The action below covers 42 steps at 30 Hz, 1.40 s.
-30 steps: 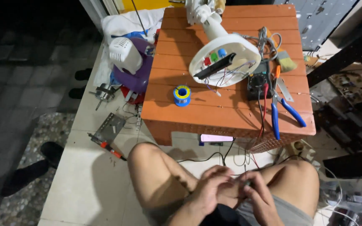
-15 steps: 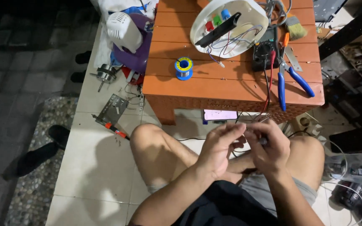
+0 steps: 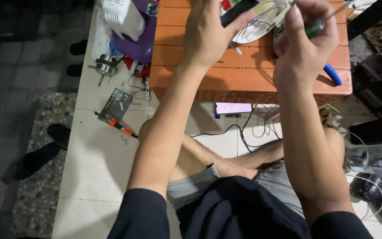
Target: Wiring a switch assembly and installing it into a plastic fan housing using hand tools.
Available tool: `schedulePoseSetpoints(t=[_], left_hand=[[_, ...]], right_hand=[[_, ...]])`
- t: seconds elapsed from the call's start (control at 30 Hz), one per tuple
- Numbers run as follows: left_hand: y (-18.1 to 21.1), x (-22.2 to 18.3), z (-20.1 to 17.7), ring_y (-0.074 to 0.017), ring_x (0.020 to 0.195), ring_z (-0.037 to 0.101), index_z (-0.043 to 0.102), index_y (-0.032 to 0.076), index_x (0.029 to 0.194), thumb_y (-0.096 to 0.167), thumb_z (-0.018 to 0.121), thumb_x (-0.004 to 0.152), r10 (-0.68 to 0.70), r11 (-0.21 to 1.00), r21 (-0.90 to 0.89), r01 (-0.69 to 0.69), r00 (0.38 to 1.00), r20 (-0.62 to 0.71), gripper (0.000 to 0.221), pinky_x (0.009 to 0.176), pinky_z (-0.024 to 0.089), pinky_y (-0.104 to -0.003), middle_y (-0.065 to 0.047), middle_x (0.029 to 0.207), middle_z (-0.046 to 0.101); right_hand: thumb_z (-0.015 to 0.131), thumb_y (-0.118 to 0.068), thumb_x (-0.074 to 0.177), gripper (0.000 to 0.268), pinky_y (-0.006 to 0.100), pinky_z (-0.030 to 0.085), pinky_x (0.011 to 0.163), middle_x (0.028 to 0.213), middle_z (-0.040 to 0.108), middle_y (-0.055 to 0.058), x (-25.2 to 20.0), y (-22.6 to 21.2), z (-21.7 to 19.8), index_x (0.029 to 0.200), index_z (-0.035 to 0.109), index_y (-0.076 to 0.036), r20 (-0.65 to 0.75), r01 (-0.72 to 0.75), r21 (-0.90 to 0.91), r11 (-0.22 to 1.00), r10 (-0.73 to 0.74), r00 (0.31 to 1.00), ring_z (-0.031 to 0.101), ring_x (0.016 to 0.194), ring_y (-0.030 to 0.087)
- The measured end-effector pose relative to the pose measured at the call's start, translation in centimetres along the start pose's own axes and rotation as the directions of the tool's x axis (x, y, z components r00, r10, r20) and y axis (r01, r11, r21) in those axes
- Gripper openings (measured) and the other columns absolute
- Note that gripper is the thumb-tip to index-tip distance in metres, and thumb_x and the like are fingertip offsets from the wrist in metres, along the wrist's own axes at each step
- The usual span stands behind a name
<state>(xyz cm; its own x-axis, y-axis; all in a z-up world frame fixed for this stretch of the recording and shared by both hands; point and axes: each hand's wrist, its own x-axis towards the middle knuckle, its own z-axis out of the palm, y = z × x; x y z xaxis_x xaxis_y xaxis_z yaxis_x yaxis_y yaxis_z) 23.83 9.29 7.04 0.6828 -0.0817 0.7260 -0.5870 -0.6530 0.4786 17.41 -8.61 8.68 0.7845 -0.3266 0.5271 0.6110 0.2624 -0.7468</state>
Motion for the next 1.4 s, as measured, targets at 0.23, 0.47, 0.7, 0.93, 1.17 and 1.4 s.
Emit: schedulePoseSetpoints(t=[0.23, 0.47, 0.7, 0.93, 1.17, 1.4], left_hand=[[1.0, 0.6, 0.1, -0.0261, 0.083, 0.078, 0.055, 0.021, 0.122, 0.059, 0.073, 0.089, -0.066, 0.994, -0.090, 0.055, 0.990, -0.126, 0.053, 0.072, 0.059, -0.040, -0.001, 0.101, 0.079], [0.8, 0.7, 0.4, -0.0252, 0.090, 0.078, 0.054, 0.025, 0.132, 0.046, 0.086, 0.089, -0.080, 0.995, -0.075, 0.069, 0.986, -0.149, 0.058, 0.076, 0.059, -0.038, 0.002, 0.109, 0.076], [2.0, 1.2, -0.5, -0.0277, 0.067, 0.068, 0.063, 0.017, 0.095, 0.041, 0.082, 0.079, -0.102, 0.993, -0.080, 0.089, 0.980, -0.172, 0.034, 0.060, 0.050, -0.042, -0.001, 0.075, 0.072], [1.7, 1.1, -0.4, -0.0300, 0.085, 0.078, 0.061, 0.023, 0.117, 0.044, 0.082, 0.083, -0.139, 0.988, -0.089, 0.129, 0.984, -0.115, 0.044, 0.070, 0.057, -0.042, -0.001, 0.097, 0.082], [1.2, 0.5, -0.1, -0.0257, 0.085, 0.080, 0.058, 0.027, 0.123, 0.046, 0.080, 0.087, -0.149, 0.983, -0.126, 0.136, 0.984, -0.096, 0.047, 0.070, 0.059, -0.039, 0.002, 0.100, 0.082], [1.5, 0.6, -0.3, -0.0261, 0.095, 0.079, 0.050, 0.036, 0.134, 0.051, 0.077, 0.089, -0.151, 0.986, -0.082, 0.145, 0.985, -0.083, 0.055, 0.076, 0.060, -0.039, 0.004, 0.116, 0.079]], right_hand=[[0.072, -0.011, 0.107, 0.019, 0.028, 0.040, 0.042, 0.081, 0.053, 0.004, 2.1, 1.8, 2.0, 0.100, 0.055, -0.009, 0.090, 0.016, -0.086, 0.996, -0.009, 0.996, 0.042, 0.051, 0.011], [0.073, -0.007, 0.101, 0.017, 0.029, 0.036, 0.049, 0.072, 0.045, 0.000, 3.3, 2.9, 2.9, 0.096, 0.057, -0.011, 0.036, -0.104, -0.036, 0.994, 0.105, 0.994, 0.037, 0.055, 0.010], [0.081, 0.003, 0.084, 0.024, 0.032, 0.024, 0.051, 0.063, 0.038, -0.003, 3.4, 4.2, 4.0, 0.088, 0.063, -0.012, -0.067, -0.234, 0.165, 0.958, 0.248, 0.967, 0.025, 0.056, 0.012], [0.080, 0.002, 0.091, 0.021, 0.032, 0.028, 0.049, 0.073, 0.049, 0.000, 3.4, 5.3, 4.2, 0.105, 0.067, -0.008, -0.031, -0.148, 0.179, 0.973, 0.156, 0.987, 0.034, 0.058, 0.013], [0.080, -0.002, 0.090, 0.024, 0.030, 0.030, 0.049, 0.070, 0.048, -0.002, 3.0, 4.3, 4.8, 0.086, 0.058, -0.011, -0.054, -0.170, 0.131, 0.977, 0.178, 0.982, 0.037, 0.057, 0.010], [0.076, -0.008, 0.093, 0.009, 0.025, 0.040, 0.048, 0.068, 0.061, 0.001, 3.1, 2.0, 5.9, 0.088, 0.069, -0.006, -0.067, 0.051, -0.238, 0.970, -0.068, 0.995, 0.046, 0.052, 0.007]])
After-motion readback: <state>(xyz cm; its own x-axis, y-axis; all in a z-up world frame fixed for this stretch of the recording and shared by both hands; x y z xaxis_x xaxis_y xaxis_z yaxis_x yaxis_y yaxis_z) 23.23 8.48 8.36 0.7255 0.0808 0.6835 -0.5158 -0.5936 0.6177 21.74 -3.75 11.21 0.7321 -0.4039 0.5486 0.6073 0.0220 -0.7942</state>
